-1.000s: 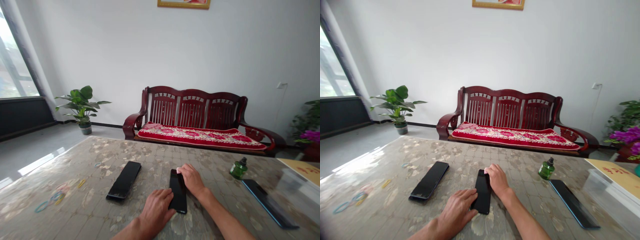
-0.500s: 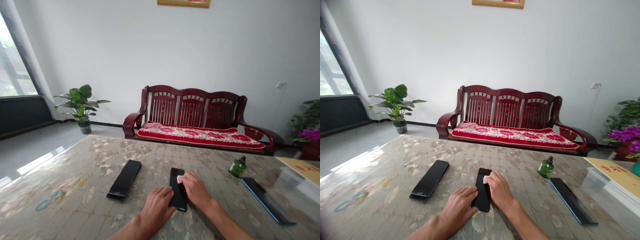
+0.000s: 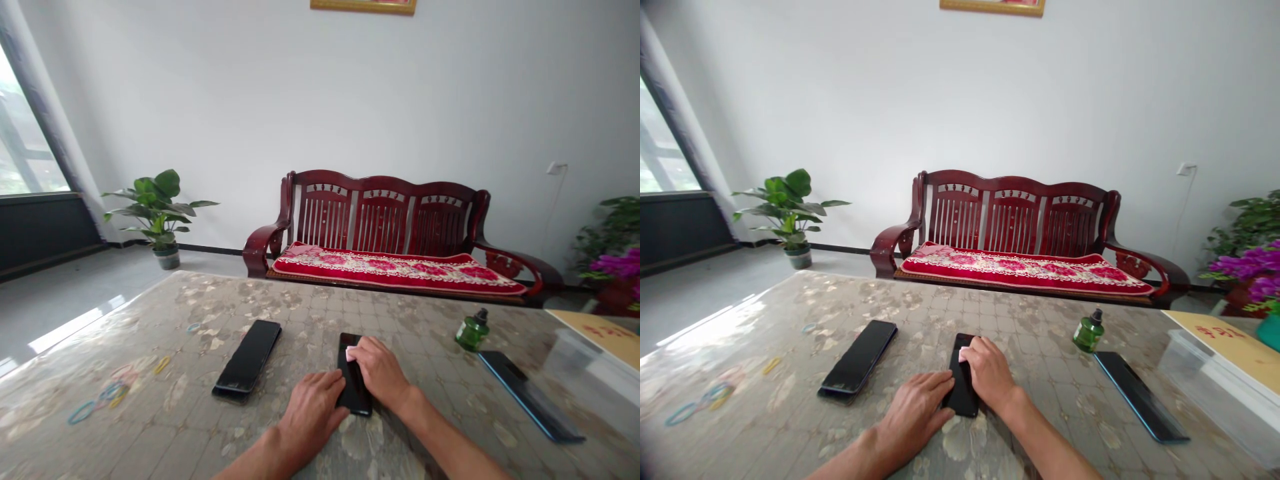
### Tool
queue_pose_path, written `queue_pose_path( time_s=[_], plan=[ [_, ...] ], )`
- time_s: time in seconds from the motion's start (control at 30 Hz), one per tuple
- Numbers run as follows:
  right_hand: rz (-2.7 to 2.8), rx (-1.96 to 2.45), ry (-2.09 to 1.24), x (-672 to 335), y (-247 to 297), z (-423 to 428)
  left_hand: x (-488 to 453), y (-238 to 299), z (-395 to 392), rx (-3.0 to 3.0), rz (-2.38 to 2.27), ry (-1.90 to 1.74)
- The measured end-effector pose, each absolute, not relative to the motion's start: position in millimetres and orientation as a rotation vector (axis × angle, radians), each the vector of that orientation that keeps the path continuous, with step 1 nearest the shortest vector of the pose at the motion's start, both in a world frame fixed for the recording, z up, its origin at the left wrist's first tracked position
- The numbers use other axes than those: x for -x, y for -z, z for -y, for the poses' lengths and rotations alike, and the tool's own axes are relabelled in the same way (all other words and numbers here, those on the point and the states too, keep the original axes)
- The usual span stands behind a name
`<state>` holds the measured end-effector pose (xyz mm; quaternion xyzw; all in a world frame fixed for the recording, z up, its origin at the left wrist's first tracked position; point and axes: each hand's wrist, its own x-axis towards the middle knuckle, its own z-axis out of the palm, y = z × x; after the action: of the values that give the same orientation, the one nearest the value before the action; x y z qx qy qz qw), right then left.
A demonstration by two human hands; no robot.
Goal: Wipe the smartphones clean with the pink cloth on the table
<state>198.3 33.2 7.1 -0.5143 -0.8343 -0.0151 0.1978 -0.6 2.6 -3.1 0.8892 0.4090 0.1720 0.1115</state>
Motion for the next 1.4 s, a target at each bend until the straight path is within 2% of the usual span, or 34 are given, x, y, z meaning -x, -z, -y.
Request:
queue_pose_path(
  time_s=[0.27, 0.57, 0.83, 1.13, 1.4],
  plan=[
    [2.339, 1.615, 0.075, -181.5, -12.8, -83.4, 1.6, 7.4, -5.9, -2.614, -1.203, -0.505],
    [2.404, 1.379, 0.015, -182.2, -9.0, -41.4, 0.1, 2.9, -4.7, -2.605, -1.223, -0.511],
    [2.336, 1.57, 0.054, -184.1, -11.2, -65.1, 1.3, 2.9, -4.6, -2.614, -1.234, -0.504],
    [2.395, 1.364, -0.011, -193.0, -6.3, -18.6, 0.0, 3.1, -3.3, -2.632, -1.236, -0.54],
    [2.293, 1.62, 0.029, -208.4, -14.7, -71.1, 1.5, 1.9, -5.2, -2.633, -1.245, -0.507]
  ],
)
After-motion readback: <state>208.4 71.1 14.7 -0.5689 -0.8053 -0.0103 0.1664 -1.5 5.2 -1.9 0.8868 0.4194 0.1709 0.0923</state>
